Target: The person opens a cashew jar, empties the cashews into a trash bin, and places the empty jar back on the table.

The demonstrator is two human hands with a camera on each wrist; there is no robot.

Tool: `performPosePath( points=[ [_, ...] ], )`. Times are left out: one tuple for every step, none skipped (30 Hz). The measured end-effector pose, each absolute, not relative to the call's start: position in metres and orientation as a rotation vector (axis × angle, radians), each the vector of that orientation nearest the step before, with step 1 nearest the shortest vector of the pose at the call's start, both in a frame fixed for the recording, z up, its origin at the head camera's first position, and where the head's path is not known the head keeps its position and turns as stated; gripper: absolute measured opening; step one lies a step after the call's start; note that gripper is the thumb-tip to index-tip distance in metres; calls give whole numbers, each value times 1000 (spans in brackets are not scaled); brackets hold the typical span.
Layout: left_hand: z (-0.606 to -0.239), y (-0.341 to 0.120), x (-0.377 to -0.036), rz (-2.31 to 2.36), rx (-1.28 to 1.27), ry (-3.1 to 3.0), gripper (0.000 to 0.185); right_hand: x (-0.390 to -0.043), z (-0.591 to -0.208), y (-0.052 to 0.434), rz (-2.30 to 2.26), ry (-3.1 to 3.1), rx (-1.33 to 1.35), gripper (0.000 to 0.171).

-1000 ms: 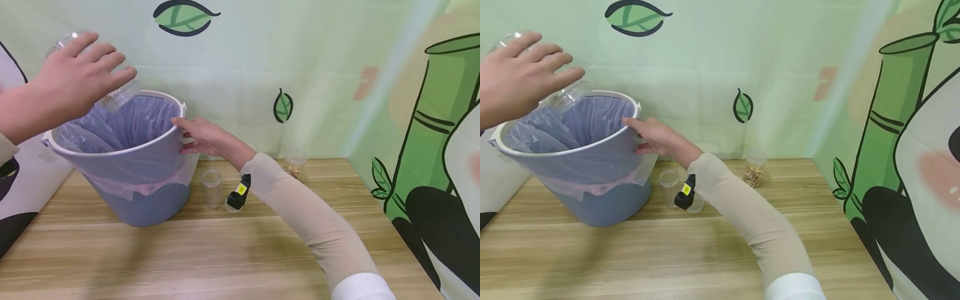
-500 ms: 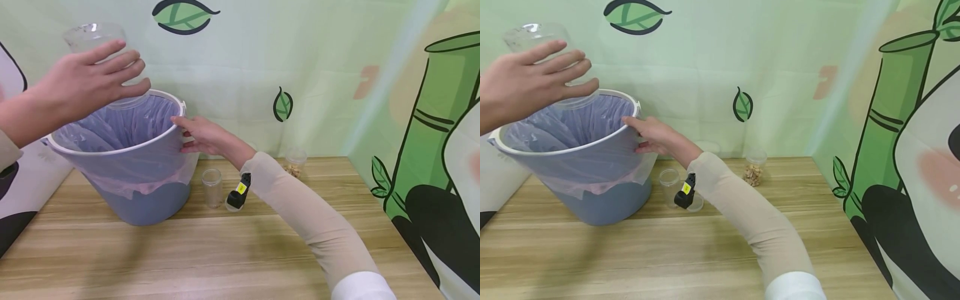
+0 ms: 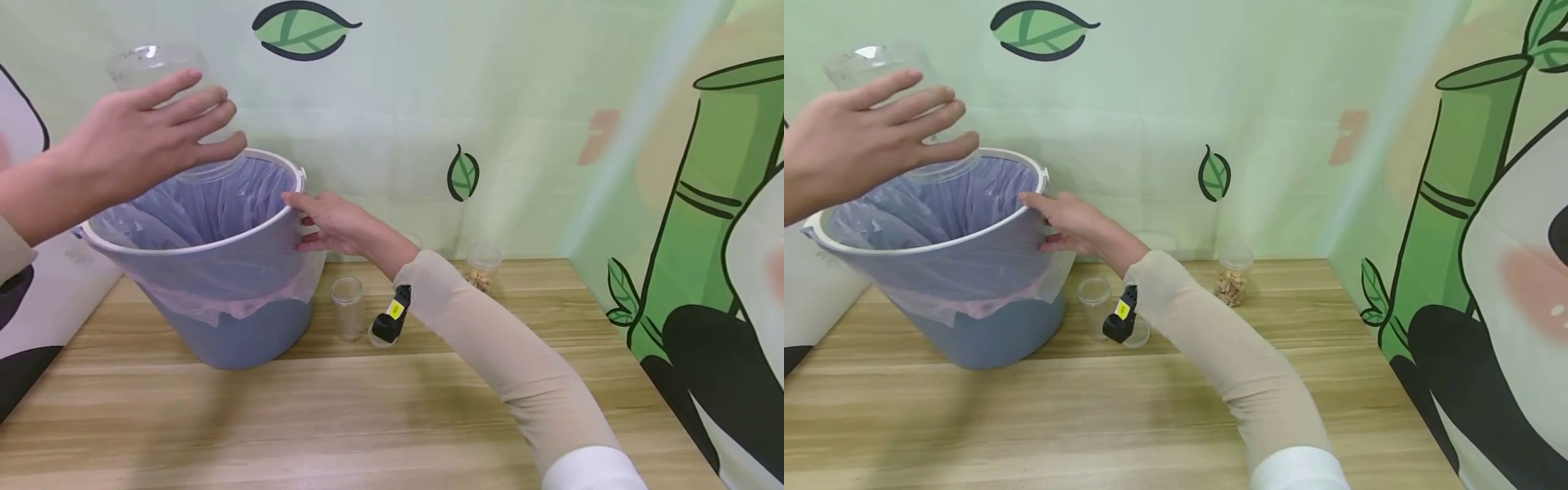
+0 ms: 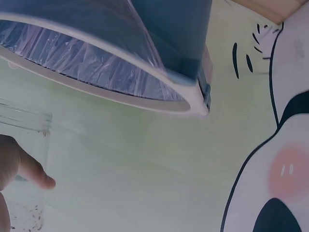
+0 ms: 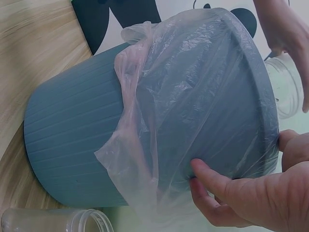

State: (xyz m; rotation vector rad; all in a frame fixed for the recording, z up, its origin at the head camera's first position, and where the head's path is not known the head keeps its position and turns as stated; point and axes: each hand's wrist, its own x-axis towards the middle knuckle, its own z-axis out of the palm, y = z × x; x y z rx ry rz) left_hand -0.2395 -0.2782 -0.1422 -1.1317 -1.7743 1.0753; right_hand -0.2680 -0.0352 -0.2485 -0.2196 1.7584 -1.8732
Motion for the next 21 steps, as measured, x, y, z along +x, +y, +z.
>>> performPosePath(
  points=[
    [-143,-279,-239,1048,-1123,-1801,89,-268,-249,-35,-1873,1758,-220,66],
    [-144,-279,-239,1018,-1113,-1828,92,-268,-249,-35,-1873,1759,-219,66],
    [-146,-279,-239,982,-1105,-1857,95,-268,-249,-35,-1873,1758,-221,66],
    [-147,-279,-238,946,-1099,-1880,96,-268,-249,-35,-1873,1757,-220,66],
    [-148,-279,-238,914,-1092,-1898,98,-268,-249,-35,-1874,1757,-220,66],
    [-148,-279,-238,879,-1086,-1916,98,-268,-249,-35,-1874,1757,-219,66],
    [-149,-279,-238,845,-1079,-1935,98,-268,-249,-35,-1873,1758,-219,66],
    [-150,-279,-238,815,-1070,-1957,97,-268,-250,-35,-1872,1759,-219,66],
    [-150,-279,-237,784,-1059,-1982,96,-268,-250,-35,-1870,1761,-219,66],
    [-150,-279,-237,755,-1040,-2011,95,-267,-249,-35,-1868,1762,-221,65],
    [-150,-279,-237,722,-1024,-2040,95,-267,-249,-36,-1866,1765,-222,65],
    [-150,-279,-236,694,-1007,-2069,94,-267,-249,-36,-1865,1767,-222,65],
    [-150,-279,-236,674,-984,-2097,96,-267,-249,-36,-1865,1768,-222,65],
    [-150,-279,-235,659,-963,-2127,98,-267,-249,-36,-1866,1767,-221,65],
    [-150,-278,-235,639,-946,-2157,101,-267,-249,-36,-1868,1767,-219,66],
    [-150,-278,-234,617,-932,-2185,102,-267,-249,-36,-1869,1766,-219,66],
    [-150,-278,-234,593,-922,-2213,104,-268,-249,-36,-1873,1764,-215,66],
    [-150,-278,-233,568,-910,-2241,103,-268,-249,-36,-1875,1761,-214,66],
    [-150,-277,-233,533,-899,-2269,100,-268,-249,-36,-1878,1759,-213,66],
    [-150,-277,-233,495,-888,-2298,96,-268,-249,-36,-1879,1757,-212,66],
    [-150,-277,-233,449,-875,-2329,92,-268,-249,-36,-1880,1756,-212,66]
  ],
)
